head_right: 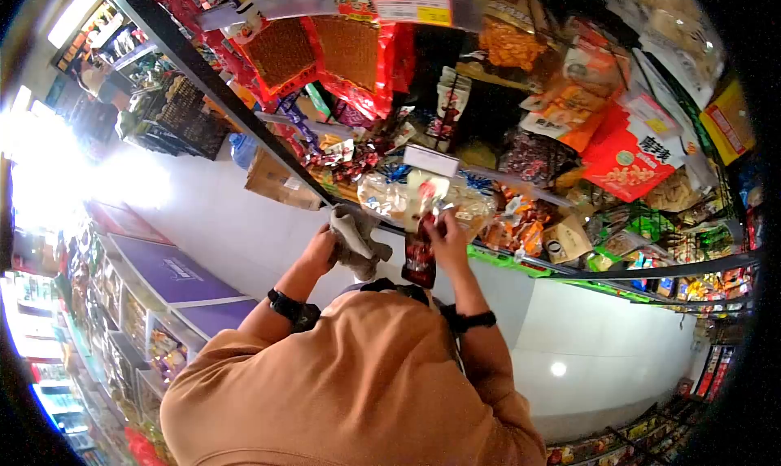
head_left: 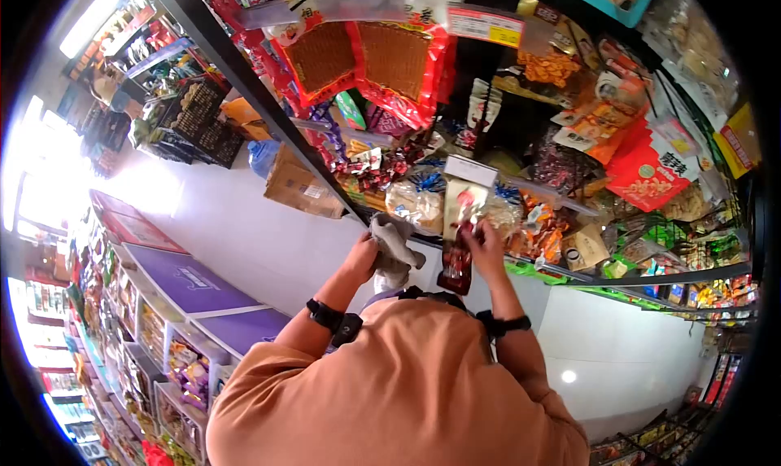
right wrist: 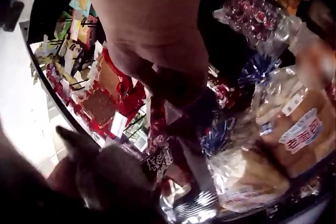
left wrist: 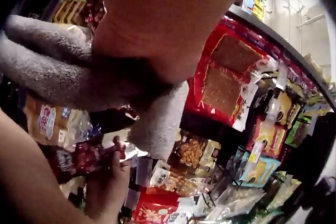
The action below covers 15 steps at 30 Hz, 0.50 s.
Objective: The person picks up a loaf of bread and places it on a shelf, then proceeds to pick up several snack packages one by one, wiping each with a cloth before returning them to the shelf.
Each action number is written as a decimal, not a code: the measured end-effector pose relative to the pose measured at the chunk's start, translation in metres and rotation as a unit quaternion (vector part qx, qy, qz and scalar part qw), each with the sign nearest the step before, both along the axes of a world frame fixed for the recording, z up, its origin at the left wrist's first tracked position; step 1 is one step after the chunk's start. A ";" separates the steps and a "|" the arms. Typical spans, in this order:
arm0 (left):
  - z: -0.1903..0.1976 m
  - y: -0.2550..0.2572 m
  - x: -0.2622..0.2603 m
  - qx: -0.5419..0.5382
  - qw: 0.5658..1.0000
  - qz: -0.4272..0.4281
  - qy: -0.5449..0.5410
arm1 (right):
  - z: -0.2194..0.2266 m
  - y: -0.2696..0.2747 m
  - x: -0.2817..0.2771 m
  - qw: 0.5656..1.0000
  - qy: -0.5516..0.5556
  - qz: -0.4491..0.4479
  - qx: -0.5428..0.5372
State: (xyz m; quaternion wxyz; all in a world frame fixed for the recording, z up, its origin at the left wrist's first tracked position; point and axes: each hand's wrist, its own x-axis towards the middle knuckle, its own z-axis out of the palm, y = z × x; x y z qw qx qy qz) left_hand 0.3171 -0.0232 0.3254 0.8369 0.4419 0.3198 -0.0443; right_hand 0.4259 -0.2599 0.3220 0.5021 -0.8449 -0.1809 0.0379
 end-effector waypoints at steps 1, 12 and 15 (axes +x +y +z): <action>0.010 -0.015 0.004 -0.012 1.000 0.008 -0.013 | -0.002 -0.013 -0.011 0.999 -0.039 0.028 -0.009; 0.031 -0.167 0.012 -0.013 0.945 -0.212 -0.249 | 0.069 -0.151 -0.087 0.992 0.008 0.123 -0.007; 0.041 -0.205 0.013 0.196 0.902 -0.221 -0.315 | 0.077 -0.182 -0.101 0.992 -0.015 0.110 -0.061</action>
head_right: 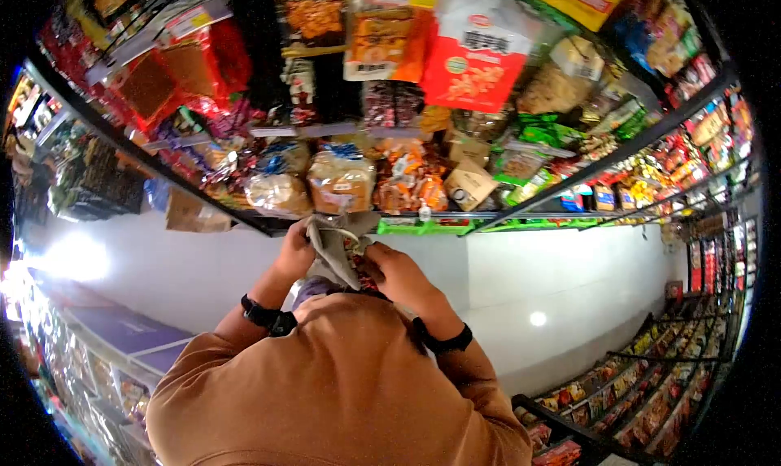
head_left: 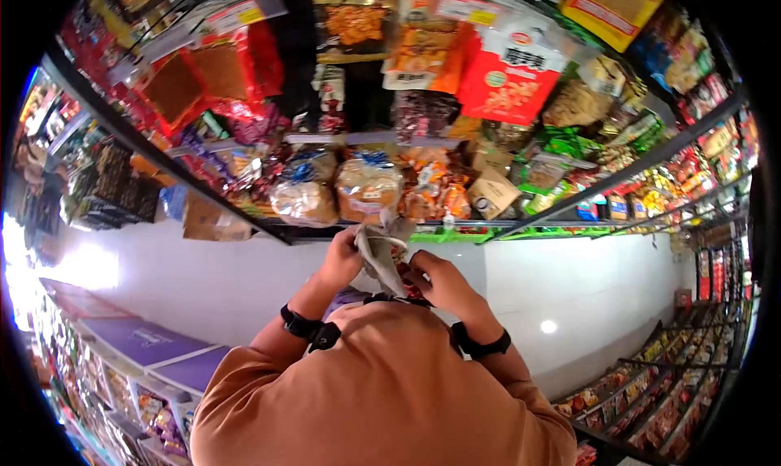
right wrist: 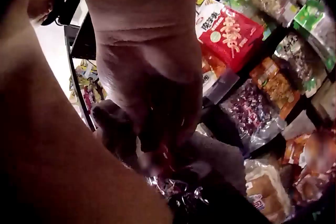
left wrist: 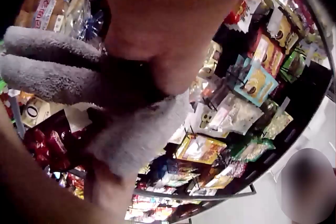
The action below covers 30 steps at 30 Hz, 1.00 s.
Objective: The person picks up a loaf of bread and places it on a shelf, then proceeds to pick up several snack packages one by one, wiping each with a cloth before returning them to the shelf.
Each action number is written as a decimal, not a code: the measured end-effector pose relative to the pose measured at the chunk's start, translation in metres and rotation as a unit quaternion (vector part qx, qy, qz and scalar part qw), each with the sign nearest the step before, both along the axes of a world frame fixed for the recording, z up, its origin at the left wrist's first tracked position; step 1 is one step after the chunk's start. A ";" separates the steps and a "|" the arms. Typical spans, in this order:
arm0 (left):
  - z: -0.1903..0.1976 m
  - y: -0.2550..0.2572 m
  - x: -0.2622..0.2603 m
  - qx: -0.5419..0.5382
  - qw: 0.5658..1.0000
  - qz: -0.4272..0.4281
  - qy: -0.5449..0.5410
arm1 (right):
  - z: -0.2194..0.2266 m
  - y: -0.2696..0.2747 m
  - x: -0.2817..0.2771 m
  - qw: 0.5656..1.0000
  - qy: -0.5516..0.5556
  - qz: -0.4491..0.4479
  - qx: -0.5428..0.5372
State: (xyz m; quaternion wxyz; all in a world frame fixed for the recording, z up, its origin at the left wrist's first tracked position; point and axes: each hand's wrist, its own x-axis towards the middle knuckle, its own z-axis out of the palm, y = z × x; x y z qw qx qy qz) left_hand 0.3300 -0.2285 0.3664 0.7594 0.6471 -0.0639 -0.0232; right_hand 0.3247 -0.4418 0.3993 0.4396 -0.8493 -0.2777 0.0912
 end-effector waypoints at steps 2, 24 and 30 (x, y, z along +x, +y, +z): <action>0.020 -0.015 -0.006 -0.018 0.997 -0.019 0.079 | -0.003 -0.019 -0.009 1.000 -0.004 -0.025 0.005; 0.033 0.011 0.000 0.057 0.995 -0.059 -0.061 | -0.001 -0.017 -0.067 0.988 0.133 -0.083 0.002; 0.072 0.082 -0.011 0.230 0.963 -0.099 -0.099 | 0.026 0.045 -0.064 0.979 0.144 -0.030 -0.142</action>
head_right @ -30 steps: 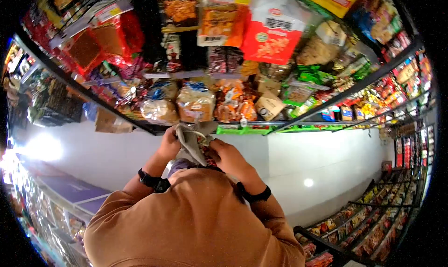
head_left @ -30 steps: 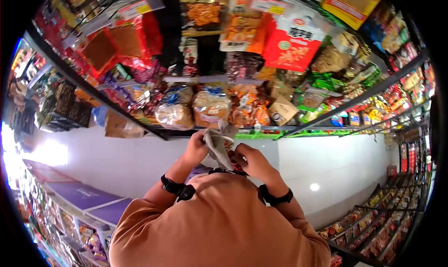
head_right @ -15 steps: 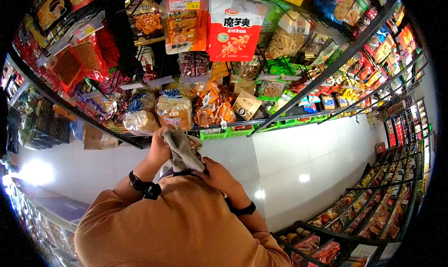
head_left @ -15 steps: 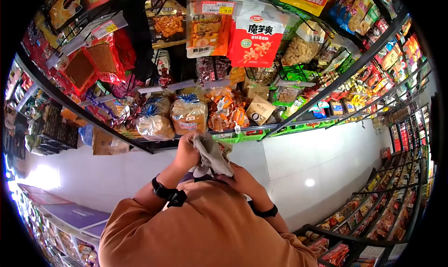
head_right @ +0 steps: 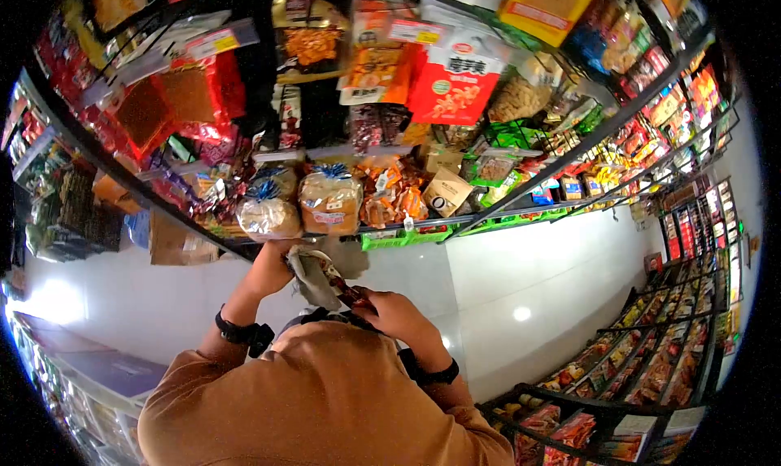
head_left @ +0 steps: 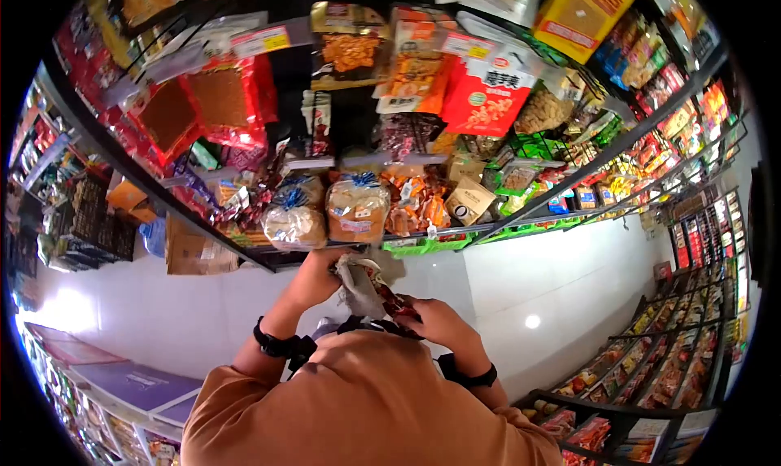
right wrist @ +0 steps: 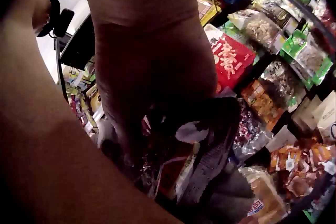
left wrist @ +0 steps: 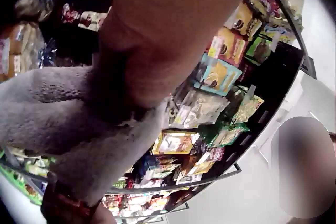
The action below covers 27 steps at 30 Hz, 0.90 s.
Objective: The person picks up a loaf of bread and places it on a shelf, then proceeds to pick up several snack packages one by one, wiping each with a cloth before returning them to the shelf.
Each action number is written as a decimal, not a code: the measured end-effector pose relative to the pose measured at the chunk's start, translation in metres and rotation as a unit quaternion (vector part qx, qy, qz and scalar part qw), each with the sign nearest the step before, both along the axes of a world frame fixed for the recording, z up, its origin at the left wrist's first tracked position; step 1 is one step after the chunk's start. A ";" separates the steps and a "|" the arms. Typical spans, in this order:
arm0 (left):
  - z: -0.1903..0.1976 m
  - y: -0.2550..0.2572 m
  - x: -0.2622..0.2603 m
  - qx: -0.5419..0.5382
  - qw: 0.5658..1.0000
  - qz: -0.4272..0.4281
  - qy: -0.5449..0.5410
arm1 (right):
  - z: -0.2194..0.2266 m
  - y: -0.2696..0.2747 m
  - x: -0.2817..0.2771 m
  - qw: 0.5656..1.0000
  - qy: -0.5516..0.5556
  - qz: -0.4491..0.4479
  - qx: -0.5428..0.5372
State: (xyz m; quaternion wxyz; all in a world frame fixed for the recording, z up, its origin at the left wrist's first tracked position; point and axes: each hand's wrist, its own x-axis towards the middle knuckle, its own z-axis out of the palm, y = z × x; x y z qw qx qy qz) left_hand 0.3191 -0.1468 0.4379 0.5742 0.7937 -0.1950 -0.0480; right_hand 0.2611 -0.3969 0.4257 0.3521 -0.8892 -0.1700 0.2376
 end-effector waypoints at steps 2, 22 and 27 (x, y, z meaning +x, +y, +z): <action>-0.004 0.029 -0.007 0.034 0.999 0.005 -0.041 | -0.001 0.021 0.000 0.999 -0.030 0.035 -0.025; -0.019 0.161 -0.050 0.136 0.989 0.042 -0.047 | 0.027 0.144 0.061 0.970 0.006 0.211 -0.119; -0.001 0.134 -0.028 0.190 0.975 0.009 -0.116 | 0.039 0.110 0.075 0.968 -0.029 0.218 -0.121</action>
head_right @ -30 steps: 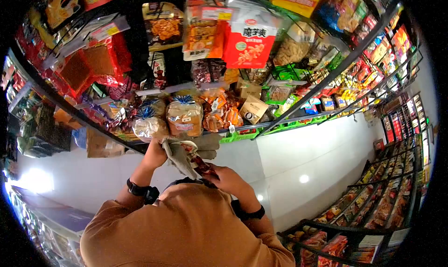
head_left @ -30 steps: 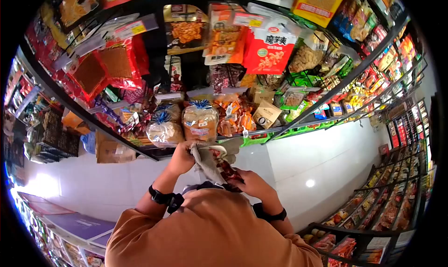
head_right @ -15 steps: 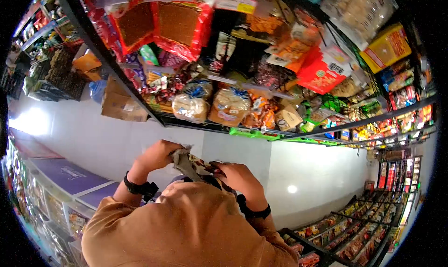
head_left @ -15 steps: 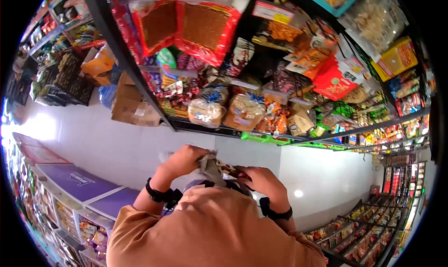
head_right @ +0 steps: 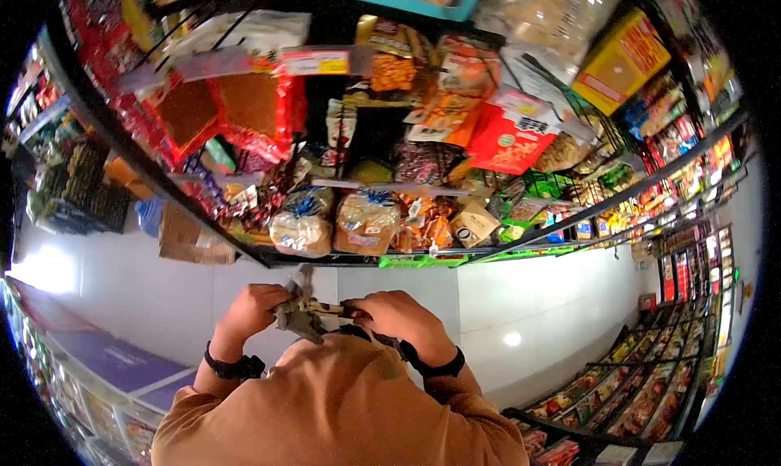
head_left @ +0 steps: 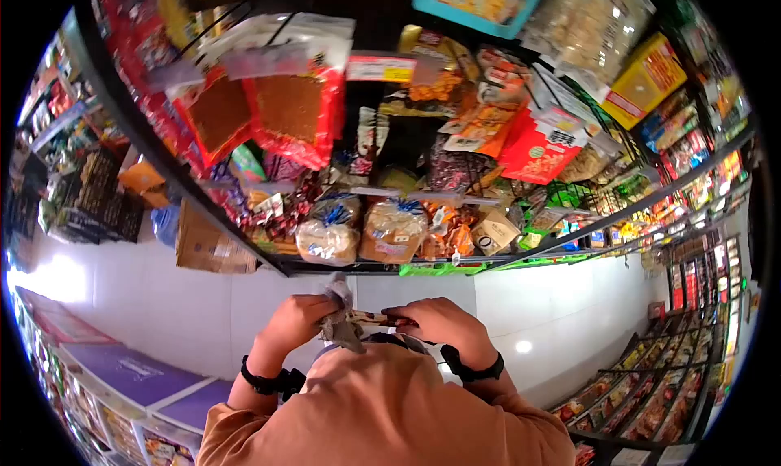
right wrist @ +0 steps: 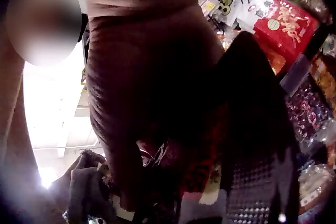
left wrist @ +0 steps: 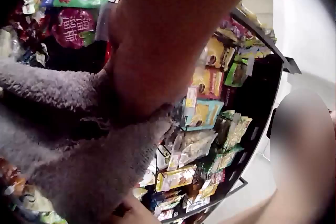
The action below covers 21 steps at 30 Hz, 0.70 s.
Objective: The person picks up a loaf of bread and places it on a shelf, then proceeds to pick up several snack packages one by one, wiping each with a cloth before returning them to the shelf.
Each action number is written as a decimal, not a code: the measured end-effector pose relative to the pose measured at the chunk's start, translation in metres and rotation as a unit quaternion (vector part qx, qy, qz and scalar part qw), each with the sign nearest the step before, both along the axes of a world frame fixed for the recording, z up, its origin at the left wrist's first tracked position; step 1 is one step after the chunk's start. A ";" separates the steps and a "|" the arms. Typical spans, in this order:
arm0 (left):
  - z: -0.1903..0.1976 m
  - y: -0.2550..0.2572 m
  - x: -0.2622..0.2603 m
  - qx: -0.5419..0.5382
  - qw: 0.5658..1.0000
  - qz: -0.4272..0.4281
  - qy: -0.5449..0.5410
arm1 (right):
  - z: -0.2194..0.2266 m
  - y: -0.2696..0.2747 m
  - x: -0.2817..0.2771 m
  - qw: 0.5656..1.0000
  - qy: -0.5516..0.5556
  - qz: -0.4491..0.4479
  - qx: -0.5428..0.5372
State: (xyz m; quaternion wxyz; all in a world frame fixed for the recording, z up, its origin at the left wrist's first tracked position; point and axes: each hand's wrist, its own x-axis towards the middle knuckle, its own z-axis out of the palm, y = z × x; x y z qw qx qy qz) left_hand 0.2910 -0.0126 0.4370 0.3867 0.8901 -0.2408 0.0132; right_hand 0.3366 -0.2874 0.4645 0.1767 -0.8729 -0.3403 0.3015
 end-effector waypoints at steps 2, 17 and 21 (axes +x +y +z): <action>0.007 -0.016 0.014 0.038 0.998 -0.053 -0.013 | 0.001 -0.021 0.002 1.000 -0.001 -0.020 0.001; 0.018 -0.235 0.087 -0.043 0.954 -0.295 -0.033 | -0.019 -0.203 -0.064 0.961 -0.027 -0.272 0.035; 0.006 -0.281 0.089 -0.006 0.931 -0.364 0.017 | -0.036 -0.237 -0.088 0.949 -0.034 -0.312 0.013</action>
